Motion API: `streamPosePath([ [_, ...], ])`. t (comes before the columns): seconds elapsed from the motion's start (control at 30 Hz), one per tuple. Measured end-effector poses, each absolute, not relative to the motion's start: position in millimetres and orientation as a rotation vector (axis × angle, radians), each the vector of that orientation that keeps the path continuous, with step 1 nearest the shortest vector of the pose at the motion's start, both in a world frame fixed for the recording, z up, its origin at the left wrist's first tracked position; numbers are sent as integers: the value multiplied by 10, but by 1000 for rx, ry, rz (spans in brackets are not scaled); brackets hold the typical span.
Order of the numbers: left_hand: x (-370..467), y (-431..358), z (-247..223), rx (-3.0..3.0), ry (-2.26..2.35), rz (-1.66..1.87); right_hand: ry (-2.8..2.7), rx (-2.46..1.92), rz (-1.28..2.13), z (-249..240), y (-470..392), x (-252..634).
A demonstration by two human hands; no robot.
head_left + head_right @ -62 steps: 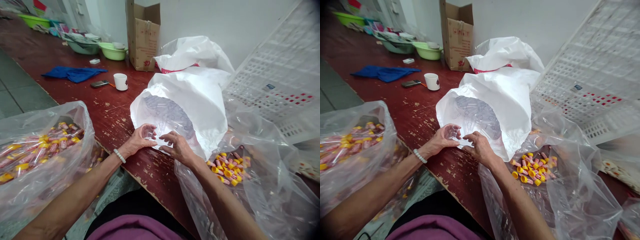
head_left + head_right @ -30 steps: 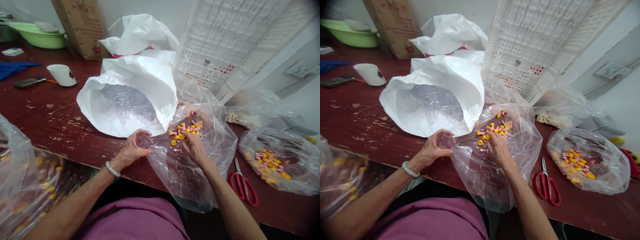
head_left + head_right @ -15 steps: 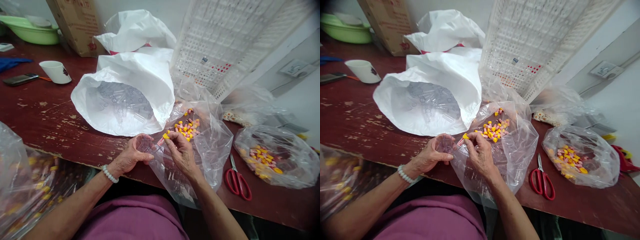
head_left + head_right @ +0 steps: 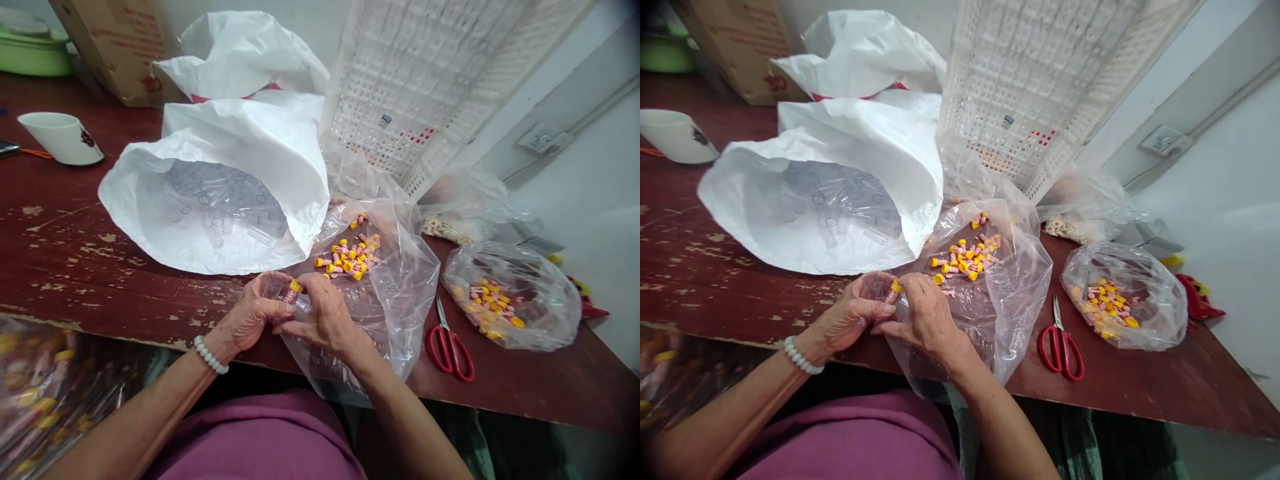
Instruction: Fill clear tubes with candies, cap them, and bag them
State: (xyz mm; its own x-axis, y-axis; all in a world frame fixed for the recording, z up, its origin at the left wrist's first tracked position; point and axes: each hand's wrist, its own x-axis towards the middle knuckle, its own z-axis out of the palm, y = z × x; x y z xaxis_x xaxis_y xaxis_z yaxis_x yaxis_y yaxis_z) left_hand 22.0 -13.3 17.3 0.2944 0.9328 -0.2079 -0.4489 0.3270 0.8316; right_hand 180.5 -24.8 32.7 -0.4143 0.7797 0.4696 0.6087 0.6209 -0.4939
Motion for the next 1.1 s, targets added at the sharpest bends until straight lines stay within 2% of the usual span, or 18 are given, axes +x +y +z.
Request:
streamPosePath([
  [0.1, 197, -90, 184, 779, 796, 1035, -2107, -1169, 399, 359, -122, 2102],
  [0.23, 215, -49, 196, 794, 839, 1022, -1909, -1702, -39, 122, 118, 2703],
  [0.33, 272, -55, 187, 840, 850, 1093, -1997, -1896, -181, -113, 212, 2997],
  [0.43, 310, -66, 175, 981, 869, 1137, -1967, -1801, -120, -113, 143, 2998],
  [0.63, 305, -73, 164, 1451, 977, 1078, -1779, -1290, 262, 521, -231, 2421],
  [0.73, 321, -107, 202, 1621, 1002, 1025, -1892, -1134, 307, 708, -319, 2169],
  [0.87, 336, -149, 252, 1724, 982, 992, -2001, -1076, 357, 715, -326, 2083],
  [1.1, 335, -169, 189, 1462, 980, 953, -2191, -1105, 324, 520, -416, 1997],
])
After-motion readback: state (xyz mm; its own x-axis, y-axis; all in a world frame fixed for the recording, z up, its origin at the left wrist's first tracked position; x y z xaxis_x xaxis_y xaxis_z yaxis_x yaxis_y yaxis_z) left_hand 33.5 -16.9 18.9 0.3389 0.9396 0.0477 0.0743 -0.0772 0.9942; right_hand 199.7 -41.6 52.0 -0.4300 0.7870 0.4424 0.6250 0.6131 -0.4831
